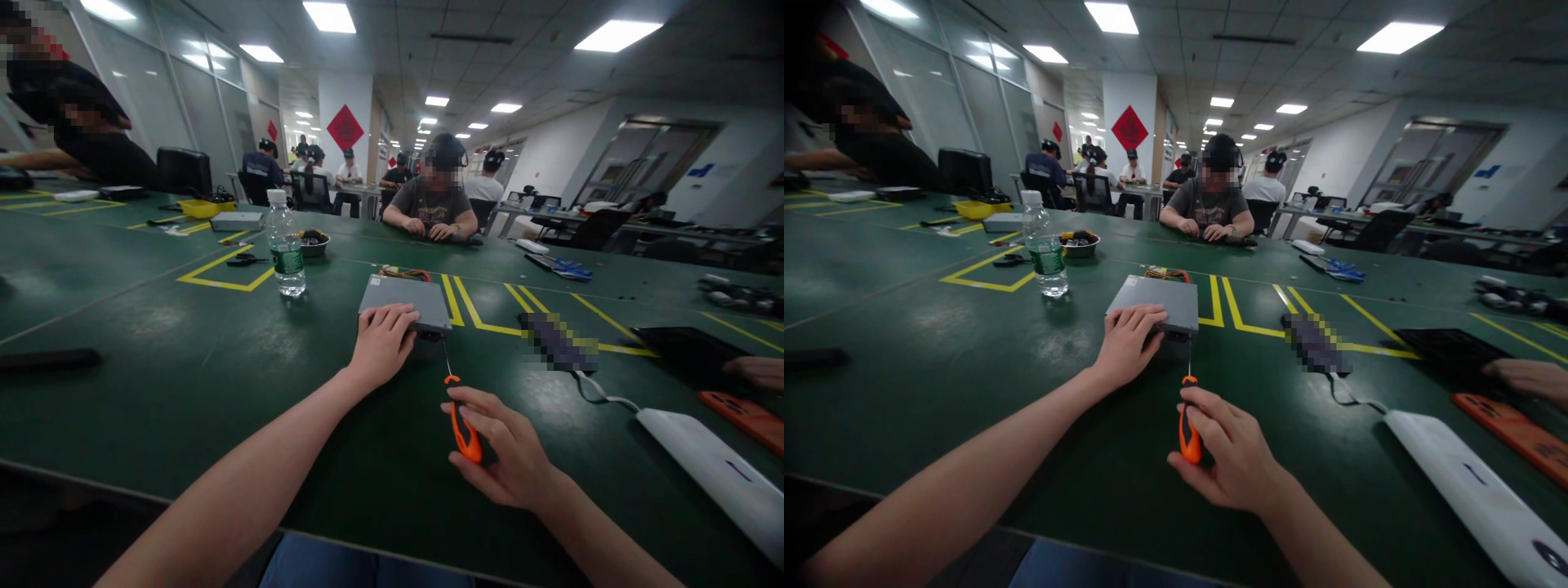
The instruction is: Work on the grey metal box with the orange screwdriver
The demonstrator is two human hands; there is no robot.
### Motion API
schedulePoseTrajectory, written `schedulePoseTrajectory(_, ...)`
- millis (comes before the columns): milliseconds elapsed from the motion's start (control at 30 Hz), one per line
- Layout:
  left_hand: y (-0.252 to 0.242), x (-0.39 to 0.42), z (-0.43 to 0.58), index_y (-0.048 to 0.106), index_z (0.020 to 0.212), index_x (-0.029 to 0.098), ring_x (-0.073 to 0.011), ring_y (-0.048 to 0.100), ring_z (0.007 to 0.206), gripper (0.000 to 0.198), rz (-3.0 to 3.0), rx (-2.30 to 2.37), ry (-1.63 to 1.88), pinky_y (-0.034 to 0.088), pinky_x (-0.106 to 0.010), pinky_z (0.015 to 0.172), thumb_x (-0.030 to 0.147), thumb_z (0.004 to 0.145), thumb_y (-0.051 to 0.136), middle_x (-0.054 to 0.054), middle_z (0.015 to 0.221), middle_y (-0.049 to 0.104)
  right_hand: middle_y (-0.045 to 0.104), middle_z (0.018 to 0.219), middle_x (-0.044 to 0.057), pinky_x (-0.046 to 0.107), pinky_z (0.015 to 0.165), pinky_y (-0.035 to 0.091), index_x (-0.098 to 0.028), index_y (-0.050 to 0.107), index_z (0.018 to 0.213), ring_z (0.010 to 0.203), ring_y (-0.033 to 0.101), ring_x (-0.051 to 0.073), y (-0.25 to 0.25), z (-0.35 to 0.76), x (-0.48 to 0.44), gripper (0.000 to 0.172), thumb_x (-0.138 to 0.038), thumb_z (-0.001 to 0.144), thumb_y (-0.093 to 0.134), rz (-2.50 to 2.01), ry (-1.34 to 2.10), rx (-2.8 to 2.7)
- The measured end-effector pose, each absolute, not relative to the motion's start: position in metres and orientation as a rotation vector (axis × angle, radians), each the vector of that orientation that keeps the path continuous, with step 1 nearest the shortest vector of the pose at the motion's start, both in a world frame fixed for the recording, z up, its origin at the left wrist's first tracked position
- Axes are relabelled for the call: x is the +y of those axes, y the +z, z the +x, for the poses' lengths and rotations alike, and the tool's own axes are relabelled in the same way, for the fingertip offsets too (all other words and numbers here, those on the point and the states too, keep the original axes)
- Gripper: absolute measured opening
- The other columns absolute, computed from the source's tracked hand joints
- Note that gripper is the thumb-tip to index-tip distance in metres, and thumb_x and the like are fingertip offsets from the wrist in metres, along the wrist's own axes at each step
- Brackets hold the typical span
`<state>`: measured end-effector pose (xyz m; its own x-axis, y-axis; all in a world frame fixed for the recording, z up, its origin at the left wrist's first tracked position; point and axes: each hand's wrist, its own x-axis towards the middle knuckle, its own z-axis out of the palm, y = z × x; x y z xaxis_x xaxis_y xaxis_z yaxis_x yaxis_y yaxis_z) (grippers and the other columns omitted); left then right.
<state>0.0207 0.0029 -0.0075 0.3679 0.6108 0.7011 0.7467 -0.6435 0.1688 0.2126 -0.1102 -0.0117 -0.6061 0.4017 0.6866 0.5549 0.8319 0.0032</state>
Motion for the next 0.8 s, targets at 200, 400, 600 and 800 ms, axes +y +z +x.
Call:
schedulePoseTrajectory(200,-0.007,0.003,0.02,0.05,0.115,0.025,-0.019,0.045,0.118,0.027,-2.448,-1.226,-1.122,0.027,-0.039,0.096,0.024,0.089,0.046,-0.001,0.127,0.055,0.056,0.112,0.019,0.037,0.076,0.056,-0.013,0.041,0.115,0.1,0.062,0.026,-0.01,0.21,-0.111,0.037,-0.025,0.082,0.052,-0.64,-0.307,-2.26)
schedulePoseTrajectory(400,-0.009,0.004,0.021,0.051,0.114,0.026,-0.0185,0.044,0.118,0.026,-2.435,-1.23,-1.139,0.027,-0.039,0.096,0.024,0.088,0.046,0.0,0.127,0.055,0.053,0.116,0.021,0.038,0.08,0.055,-0.013,0.037,0.118,0.105,0.059,0.026,-0.014,0.199,-0.108,0.037,-0.026,0.085,0.049,-0.633,-0.249,-2.338)
schedulePoseTrajectory(600,-0.009,0.004,0.021,0.051,0.115,0.025,-0.0193,0.045,0.118,0.027,-2.44,-1.242,-1.132,0.027,-0.039,0.096,0.024,0.088,0.046,-0.001,0.127,0.055,0.052,0.117,0.02,0.039,0.081,0.054,-0.013,0.036,0.119,0.108,0.058,0.025,-0.015,0.197,-0.104,0.038,-0.028,0.086,0.048,-0.618,-0.223,-2.35)
schedulePoseTrajectory(800,-0.007,0.002,0.021,0.051,0.115,0.025,-0.0197,0.044,0.118,0.028,-2.442,-1.239,-1.122,0.028,-0.039,0.096,0.023,0.088,0.046,-0.001,0.127,0.055,0.05,0.119,0.022,0.041,0.083,0.053,-0.012,0.036,0.119,0.11,0.056,0.026,-0.016,0.197,-0.103,0.038,-0.026,0.086,0.049,-0.641,-0.203,-2.368)
